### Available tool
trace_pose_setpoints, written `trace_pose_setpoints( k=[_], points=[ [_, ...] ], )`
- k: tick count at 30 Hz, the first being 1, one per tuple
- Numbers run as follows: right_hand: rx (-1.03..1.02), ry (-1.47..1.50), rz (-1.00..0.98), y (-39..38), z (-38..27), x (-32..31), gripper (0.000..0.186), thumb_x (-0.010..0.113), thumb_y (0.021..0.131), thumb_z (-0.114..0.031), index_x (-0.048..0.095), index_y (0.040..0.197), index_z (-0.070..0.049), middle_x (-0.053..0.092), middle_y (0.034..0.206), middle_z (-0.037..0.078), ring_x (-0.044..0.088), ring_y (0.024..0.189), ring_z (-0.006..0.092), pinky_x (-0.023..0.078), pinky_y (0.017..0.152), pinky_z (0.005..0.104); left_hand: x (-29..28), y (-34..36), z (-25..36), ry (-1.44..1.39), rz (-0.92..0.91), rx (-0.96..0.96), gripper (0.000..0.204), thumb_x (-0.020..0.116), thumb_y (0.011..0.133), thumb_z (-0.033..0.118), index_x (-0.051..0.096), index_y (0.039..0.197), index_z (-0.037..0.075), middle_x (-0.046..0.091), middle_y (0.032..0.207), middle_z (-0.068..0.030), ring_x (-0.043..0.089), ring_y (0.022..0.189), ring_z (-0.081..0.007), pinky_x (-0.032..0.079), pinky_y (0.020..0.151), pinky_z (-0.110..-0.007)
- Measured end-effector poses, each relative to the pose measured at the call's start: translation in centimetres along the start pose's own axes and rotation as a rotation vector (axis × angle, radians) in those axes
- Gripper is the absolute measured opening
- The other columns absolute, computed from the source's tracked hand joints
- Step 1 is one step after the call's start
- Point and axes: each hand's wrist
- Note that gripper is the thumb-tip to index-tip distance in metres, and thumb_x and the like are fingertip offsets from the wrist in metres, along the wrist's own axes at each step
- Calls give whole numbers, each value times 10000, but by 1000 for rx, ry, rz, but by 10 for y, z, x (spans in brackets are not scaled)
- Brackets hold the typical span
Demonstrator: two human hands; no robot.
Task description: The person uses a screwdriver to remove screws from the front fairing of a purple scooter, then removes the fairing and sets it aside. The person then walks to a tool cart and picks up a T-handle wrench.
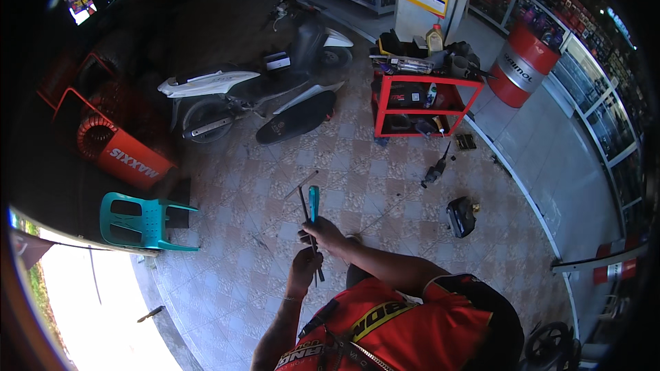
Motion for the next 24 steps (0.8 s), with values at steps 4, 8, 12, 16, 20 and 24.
trace_pose_setpoints(
  k=[4, 8, 12, 16, 20, 24],
  points=[
    [-328, -48, 188, 76, -136, -50, 234, 609, 988, -256, 504, 1013, -49, 554, 743, 42, 556, 557, 131, 478, 493, 304, 7, 101, 54, -32, -3, 88, 362, 673, 909, 57, 558, 1250, 20, 672, 1074, -96, 637, 925, -137, 522, 794, -296],
    [-574, -457, 579, 139, -269, -129, 246, 631, 974, -298, 555, 937, -67, 547, 655, 1, 518, 524, 111, 399, 467, 307, -18, 192, 81, -182, -74, -72, 665, 715, 885, 57, 337, 1432, 48, 688, 1042, -132, 672, 876, -176, 547, 788, -307],
    [-542, -802, 797, 187, -372, -217, 306, 639, 949, -347, 588, 1004, -51, 682, 806, 138, 688, 770, 304, 509, 682, 442, -49, 275, 67, -282, -27, -220, 755, 721, 894, 97, 223, 1461, 99, 673, 909, -125, 634, 703, -164, 512, 612, -294],
    [-449, -1138, 908, 224, -448, -303, 333, 653, 930, -368, 612, 981, -42, 681, 819, 175, 678, 776, 360, 504, 683, 471, -86, 358, 45, -136, 28, -371, 793, 758, 871, 150, 220, 1453, 115, 646, 802, -99, 610, 641, -150, 478, 556, -283],
    [-232, -1490, 1056, 260, -500, -378, 328, 651, 914, -343, 609, 1016, -34, 681, 947, 239, 657, 931, 434, 505, 810, 522, -117, 430, 36, -83, 86, -540, 777, 742, 881, 126, 230, 1465, 127, 605, 791, -98, 560, 581, -155, 462, 475, -296],
    [-188, -1462, 1083, 305, -543, -446, 333, 655, 902, -303, 611, 1014, 7, 679, 977, 272, 650, 965, 449, 513, 843, 526, -141, 482, 36, 32, 113, -561, 841, 767, 862, 190, 214, 1494, 143, 575, 751, -95, 551, 555, -168, 445, 444, -293]
  ],
)
Point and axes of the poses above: each hand's wrist, its own y-axis towards the middle knuckle, its own x-axis out of the palm, z = x × y
